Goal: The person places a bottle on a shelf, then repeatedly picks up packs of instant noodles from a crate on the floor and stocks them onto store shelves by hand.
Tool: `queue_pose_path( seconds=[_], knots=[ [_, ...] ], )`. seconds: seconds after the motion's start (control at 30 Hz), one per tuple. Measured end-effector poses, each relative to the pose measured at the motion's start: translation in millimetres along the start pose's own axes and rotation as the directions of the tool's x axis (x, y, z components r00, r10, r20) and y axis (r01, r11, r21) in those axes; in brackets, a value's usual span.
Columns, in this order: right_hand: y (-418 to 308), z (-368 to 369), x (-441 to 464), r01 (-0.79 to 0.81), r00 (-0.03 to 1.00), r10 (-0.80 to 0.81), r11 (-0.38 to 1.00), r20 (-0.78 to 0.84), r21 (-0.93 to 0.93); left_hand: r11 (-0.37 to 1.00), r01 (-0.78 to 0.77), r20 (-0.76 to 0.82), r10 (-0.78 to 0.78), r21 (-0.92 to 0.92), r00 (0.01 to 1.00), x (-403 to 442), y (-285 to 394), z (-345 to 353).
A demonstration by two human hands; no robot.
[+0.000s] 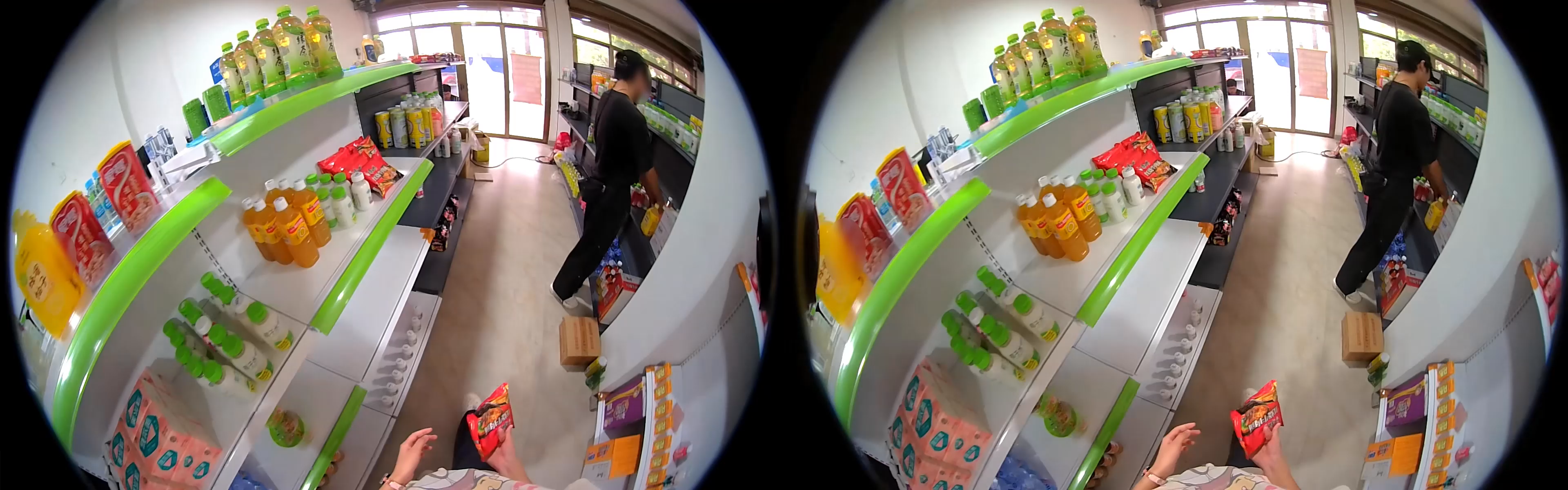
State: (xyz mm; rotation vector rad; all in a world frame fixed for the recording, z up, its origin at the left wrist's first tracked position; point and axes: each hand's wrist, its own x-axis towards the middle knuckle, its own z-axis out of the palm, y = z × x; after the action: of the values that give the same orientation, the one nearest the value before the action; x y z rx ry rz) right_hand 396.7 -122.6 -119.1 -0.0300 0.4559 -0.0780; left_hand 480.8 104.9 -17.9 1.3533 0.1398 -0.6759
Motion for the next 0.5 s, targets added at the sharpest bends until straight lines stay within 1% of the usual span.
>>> queue_pose_path(
  seconds=[0.07, 0.1, 0.13, 0.23, 0.27, 0.3, 0.33, 0.37, 0.4, 0.43, 0.47, 0.5],
  knots=[
    [-18, 1, 26, -0.033, 0.999, 0.032, 0.994, -0.009, -0.109, 0.999, -0.004, -0.020, 0.004, -0.032, 1.000, 29, 2, 4],
    [-25, 21, 39, -0.046, 0.999, 0.046, 0.985, -0.005, -0.163, 0.999, -0.015, -0.027, 0.014, -0.045, 1.000, 47, 10, 9],
    [-31, 43, 51, -0.003, 1.000, 0.003, 0.953, 0.001, -0.302, 0.999, -0.007, -0.030, 0.005, -0.035, 1.000, 65, 21, 15],
    [-56, 77, 110, 0.191, 0.976, -0.216, 0.855, 0.004, -0.482, 0.991, -0.135, -0.063, 0.136, 0.016, 0.989, 110, 65, 40],
    [-70, 93, 119, 0.265, 0.949, -0.303, 0.625, 0.084, -0.734, 0.937, -0.295, -0.104, 0.317, 0.189, 0.943, 127, 78, 47],
    [-81, 120, 136, 0.354, 0.913, -0.331, 0.345, 0.240, -0.869, 0.827, -0.431, -0.107, 0.496, 0.360, 0.862, 150, 93, 56],
    [-90, 149, 151, 0.420, 0.867, -0.311, 0.031, 0.390, -0.907, 0.674, -0.530, -0.076, 0.652, 0.515, 0.755, 169, 107, 67],
    [-103, 171, 163, 0.450, 0.818, -0.246, -0.287, 0.519, -0.846, 0.511, -0.563, 0.052, 0.709, 0.650, 0.704, 183, 128, 79],
    [-122, 180, 184, 0.501, 0.800, -0.028, -0.516, 0.599, -0.695, 0.325, -0.581, 0.190, 0.733, 0.746, 0.653, 196, 152, 92],
    [-132, 199, 191, 0.536, 0.760, 0.027, -0.591, 0.649, -0.603, 0.123, -0.586, 0.330, 0.726, 0.801, 0.603, 209, 173, 104],
    [-133, 221, 197, 0.565, 0.718, 0.088, -0.655, 0.691, -0.503, 0.060, -0.652, 0.463, 0.656, 0.756, 0.597, 226, 185, 114],
    [-139, 234, 206, 0.587, 0.672, 0.156, -0.708, 0.724, -0.392, 0.166, -0.645, 0.482, 0.534, 0.746, 0.695, 246, 186, 120]
  ],
)
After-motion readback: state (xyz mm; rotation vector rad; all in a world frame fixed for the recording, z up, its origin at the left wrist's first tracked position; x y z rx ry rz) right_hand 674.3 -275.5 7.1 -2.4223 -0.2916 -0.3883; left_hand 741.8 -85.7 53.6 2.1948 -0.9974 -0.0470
